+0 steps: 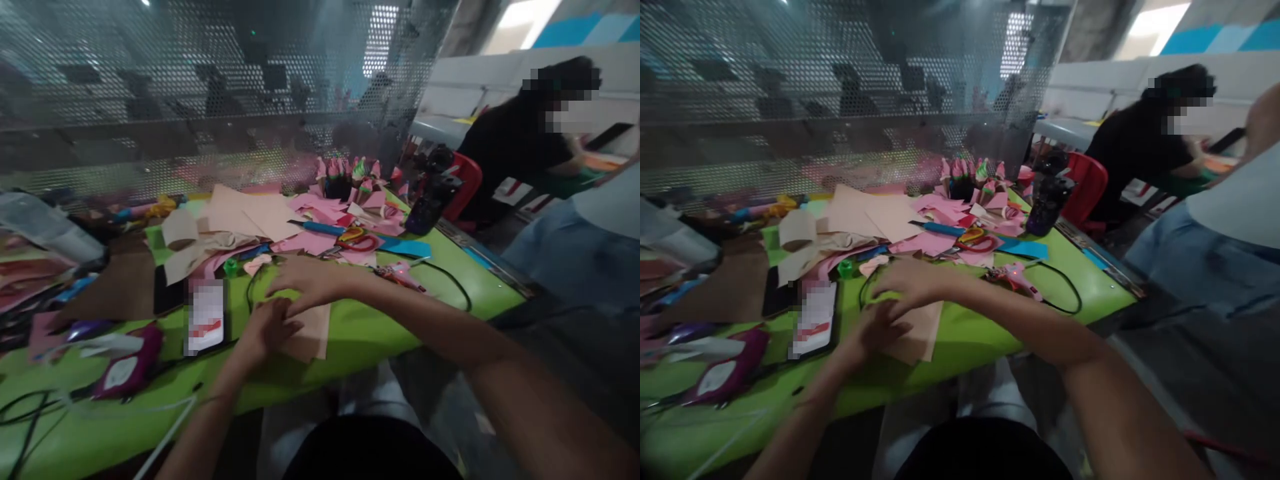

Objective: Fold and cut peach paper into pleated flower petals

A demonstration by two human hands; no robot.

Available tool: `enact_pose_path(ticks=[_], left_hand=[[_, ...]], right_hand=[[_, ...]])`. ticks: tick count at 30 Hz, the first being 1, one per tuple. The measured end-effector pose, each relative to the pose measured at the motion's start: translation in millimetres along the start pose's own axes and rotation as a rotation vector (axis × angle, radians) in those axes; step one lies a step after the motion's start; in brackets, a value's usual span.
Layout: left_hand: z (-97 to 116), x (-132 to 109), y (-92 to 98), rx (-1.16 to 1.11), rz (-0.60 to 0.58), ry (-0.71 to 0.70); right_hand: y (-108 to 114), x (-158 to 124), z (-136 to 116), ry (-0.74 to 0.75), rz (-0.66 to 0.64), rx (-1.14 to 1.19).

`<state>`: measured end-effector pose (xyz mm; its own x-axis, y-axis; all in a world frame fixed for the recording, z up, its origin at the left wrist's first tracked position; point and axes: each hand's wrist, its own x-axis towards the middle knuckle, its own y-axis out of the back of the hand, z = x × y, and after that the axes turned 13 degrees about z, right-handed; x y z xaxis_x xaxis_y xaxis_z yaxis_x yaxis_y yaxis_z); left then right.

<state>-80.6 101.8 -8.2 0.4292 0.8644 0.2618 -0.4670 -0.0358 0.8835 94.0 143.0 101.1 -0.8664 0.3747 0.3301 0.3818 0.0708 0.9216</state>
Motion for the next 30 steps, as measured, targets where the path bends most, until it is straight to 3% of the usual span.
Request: enact_pose_path(ticks=[2, 4, 7, 10, 12, 17, 20, 22, 26, 30], left_hand=[[10, 4, 11.3, -0.125, -0.061, 0.127], [15, 8, 15.7, -0.228, -0.025, 0.206], [15, 11, 12.6, -0.421, 0.033, 0.268], [12, 10, 9.9, -0.615, 0.050, 0.359], [13, 10, 12.3, -0.696, 0.055, 0.452], [20, 19, 23.1, -0.786, 0.125, 0.571], [25, 29, 22.5, -0.904, 0.170, 0.594], [29, 37, 18.1, -0.965, 0.203, 0.618], [36, 49, 5.5, -1.046, 0.301, 0.641], [43, 55, 2.8, -1.021, 0.217, 0.542]], right_hand=[[-10, -26, 24, -0.178, -0.024, 0.019], [-15, -43, 41, -0.281, -0.034, 0.067], [-10, -54, 55, -0.346, 0.078, 0.198], [2, -59, 77, -0.548, 0.245, 0.206], [10, -63, 99, -0.830, 0.461, 0.067], [26, -80, 144, -1.109, 0.712, -0.135], [26, -87, 135, -1.124, 0.780, -0.123], [17, -87, 115, -1.036, 0.807, 0.121], [-14, -81, 70, -0.934, 0.653, 0.508], [-42, -77, 50, -0.912, 0.691, 0.671]])
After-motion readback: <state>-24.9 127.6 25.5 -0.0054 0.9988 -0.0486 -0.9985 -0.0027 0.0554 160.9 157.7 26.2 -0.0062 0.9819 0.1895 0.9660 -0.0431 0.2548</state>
